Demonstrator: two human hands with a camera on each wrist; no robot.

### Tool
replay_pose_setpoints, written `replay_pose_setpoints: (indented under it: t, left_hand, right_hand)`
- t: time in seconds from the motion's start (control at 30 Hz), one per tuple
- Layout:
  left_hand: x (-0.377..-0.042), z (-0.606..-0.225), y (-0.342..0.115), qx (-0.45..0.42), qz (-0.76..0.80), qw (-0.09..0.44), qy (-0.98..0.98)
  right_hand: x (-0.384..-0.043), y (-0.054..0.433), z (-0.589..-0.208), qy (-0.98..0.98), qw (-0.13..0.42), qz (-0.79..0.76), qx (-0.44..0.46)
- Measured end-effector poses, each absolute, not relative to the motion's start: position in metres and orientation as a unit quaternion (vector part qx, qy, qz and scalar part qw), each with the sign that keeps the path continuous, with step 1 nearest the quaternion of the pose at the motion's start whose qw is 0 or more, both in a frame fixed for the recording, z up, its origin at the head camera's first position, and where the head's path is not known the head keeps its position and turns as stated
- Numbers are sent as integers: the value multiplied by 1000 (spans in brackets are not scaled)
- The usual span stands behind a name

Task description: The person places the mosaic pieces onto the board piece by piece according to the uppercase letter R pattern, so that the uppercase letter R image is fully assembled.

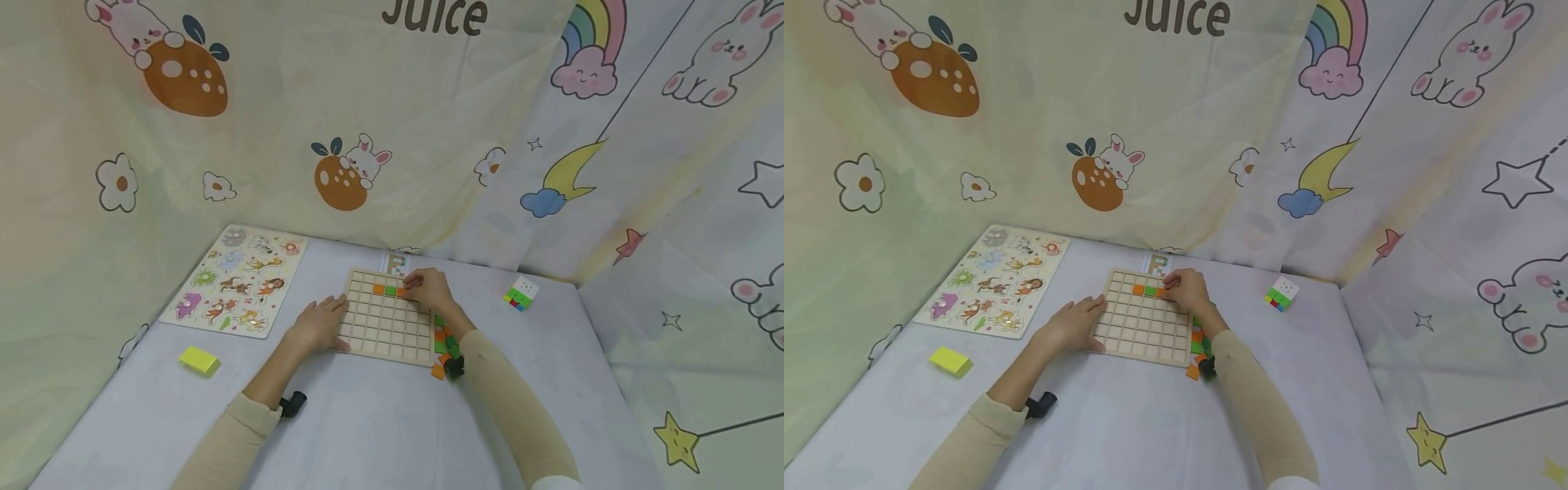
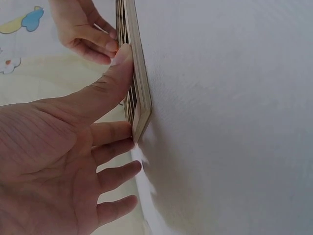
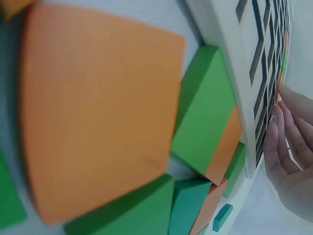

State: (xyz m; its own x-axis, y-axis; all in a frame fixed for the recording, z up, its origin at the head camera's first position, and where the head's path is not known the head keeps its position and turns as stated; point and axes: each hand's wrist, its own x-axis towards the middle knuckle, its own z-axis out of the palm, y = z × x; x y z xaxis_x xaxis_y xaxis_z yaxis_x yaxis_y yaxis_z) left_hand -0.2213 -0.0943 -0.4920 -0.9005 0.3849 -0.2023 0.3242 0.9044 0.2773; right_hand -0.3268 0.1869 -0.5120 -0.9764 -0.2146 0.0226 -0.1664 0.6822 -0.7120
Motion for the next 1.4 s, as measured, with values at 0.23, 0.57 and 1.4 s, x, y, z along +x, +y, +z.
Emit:
replay_pose_setpoints:
  t: [0.23,0.57,1.4]
  left_hand:
    - [-222,-492,-94,180,121,126,968]
    - [-222,-493,-94,179,122,126,968]
    - [-224,-498,-94,182,120,130,967]
  right_hand:
    - [-326,187,-509,923,36,-363,-121]
    - [-323,208,-505,911,48,-389,-132]
    - [-295,281,-494,944,84,-305,-97]
